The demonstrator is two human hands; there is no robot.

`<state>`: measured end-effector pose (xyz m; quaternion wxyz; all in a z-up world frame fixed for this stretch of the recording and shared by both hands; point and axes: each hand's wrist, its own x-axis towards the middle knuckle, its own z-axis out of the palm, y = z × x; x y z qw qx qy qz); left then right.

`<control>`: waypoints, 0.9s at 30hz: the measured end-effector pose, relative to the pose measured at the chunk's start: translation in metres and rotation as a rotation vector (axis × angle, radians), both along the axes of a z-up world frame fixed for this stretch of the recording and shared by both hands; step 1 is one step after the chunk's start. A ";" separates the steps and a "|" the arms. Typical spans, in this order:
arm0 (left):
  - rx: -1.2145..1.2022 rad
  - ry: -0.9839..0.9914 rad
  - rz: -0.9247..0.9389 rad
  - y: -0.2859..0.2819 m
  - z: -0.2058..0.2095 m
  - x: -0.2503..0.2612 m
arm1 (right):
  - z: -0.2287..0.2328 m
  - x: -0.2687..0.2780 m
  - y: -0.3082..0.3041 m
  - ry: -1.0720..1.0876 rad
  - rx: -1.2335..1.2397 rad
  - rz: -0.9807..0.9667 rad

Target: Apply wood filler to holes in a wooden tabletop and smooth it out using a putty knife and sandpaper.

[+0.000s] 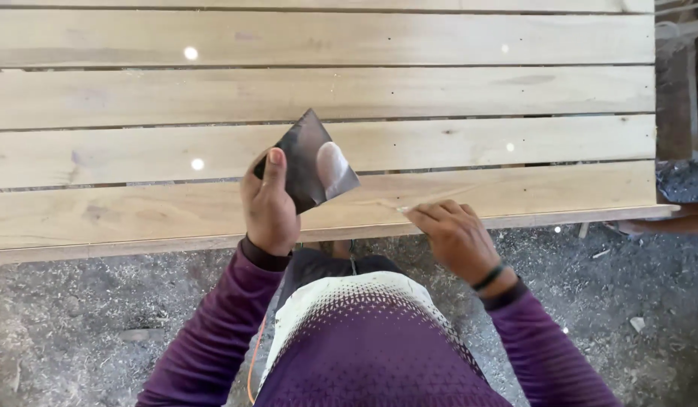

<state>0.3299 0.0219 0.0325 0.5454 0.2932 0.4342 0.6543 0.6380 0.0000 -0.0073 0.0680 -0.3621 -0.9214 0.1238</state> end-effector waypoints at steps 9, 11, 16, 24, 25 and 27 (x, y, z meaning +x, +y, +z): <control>-0.059 -0.168 0.074 -0.014 -0.021 -0.010 | -0.064 -0.017 0.005 -0.113 -0.020 -0.270; -0.100 -0.224 0.098 -0.016 -0.026 -0.015 | -0.067 -0.011 0.001 -0.073 -0.097 -0.276; -0.109 -0.214 0.107 -0.017 -0.019 -0.018 | -0.076 0.003 0.021 -0.112 -0.200 -0.263; -0.187 -0.237 0.133 -0.025 -0.036 -0.017 | -0.062 -0.029 0.025 -0.141 -0.266 -0.297; -0.196 -0.242 0.138 -0.024 -0.036 -0.016 | -0.061 -0.029 0.029 -0.147 -0.253 -0.241; -0.195 -0.248 0.150 -0.020 -0.039 -0.018 | -0.057 -0.022 0.048 -0.153 -0.230 -0.179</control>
